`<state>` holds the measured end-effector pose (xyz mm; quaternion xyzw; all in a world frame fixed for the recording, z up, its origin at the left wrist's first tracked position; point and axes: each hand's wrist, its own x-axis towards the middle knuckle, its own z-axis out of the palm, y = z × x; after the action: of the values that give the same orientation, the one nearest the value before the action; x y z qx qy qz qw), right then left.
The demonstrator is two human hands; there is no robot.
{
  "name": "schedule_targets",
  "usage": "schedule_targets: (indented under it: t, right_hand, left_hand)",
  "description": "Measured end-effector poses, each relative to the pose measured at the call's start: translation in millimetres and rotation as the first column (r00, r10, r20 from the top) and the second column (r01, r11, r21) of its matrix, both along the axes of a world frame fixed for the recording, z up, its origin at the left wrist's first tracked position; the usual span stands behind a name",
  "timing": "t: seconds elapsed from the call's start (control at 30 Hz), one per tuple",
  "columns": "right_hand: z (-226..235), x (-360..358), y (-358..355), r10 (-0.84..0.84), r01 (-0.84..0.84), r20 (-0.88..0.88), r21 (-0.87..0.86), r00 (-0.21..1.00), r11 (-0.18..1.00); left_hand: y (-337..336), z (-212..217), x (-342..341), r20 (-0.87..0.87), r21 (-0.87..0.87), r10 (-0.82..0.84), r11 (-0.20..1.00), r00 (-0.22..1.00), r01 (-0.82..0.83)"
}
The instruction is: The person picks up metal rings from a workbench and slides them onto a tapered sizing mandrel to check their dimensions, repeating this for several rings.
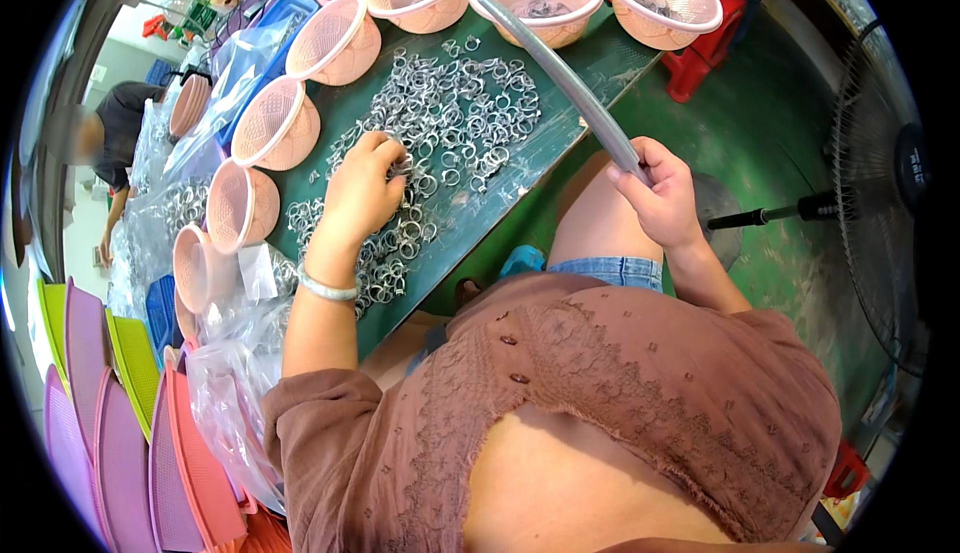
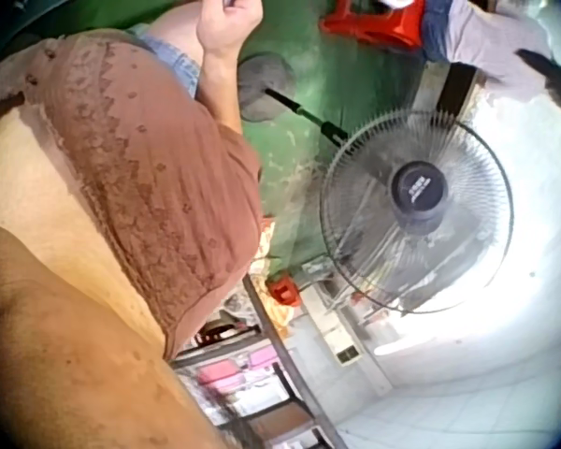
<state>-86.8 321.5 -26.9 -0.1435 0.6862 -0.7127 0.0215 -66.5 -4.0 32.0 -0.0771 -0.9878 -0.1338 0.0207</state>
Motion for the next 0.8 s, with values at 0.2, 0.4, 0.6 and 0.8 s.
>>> schedule_targets:
  t: [0.2,0.4,0.6,0.8]
  right_hand:
    - [-2.9,1.1,-12.1,0.042,-0.042,0.006,0.043,0.999,0.998]
    - [-1.7,2.8,-25.0,0.084,-0.084,0.003,0.06,0.996,0.995]
    - [-7.1,1.1,-32.2,0.086,-0.087,0.017,0.064,0.996,0.994]
    - [-8.6,0.4,-30.8,0.041,-0.04,0.0,0.154,0.999,0.987]
  left_hand:
    - [-17.1,-7.6,39.3,-0.102,0.105,0.076,0.992,0.992,-0.066]
    - [-23.7,-12.7,60.6,-0.155,0.17,0.304,0.946,0.94,-0.278]
    - [-12.8,-3.2,39.2,-0.002,0.224,0.457,0.867,0.889,-0.445]
    - [-17.9,-20.2,4.5,-0.285,0.142,0.141,0.984,0.948,-0.104]
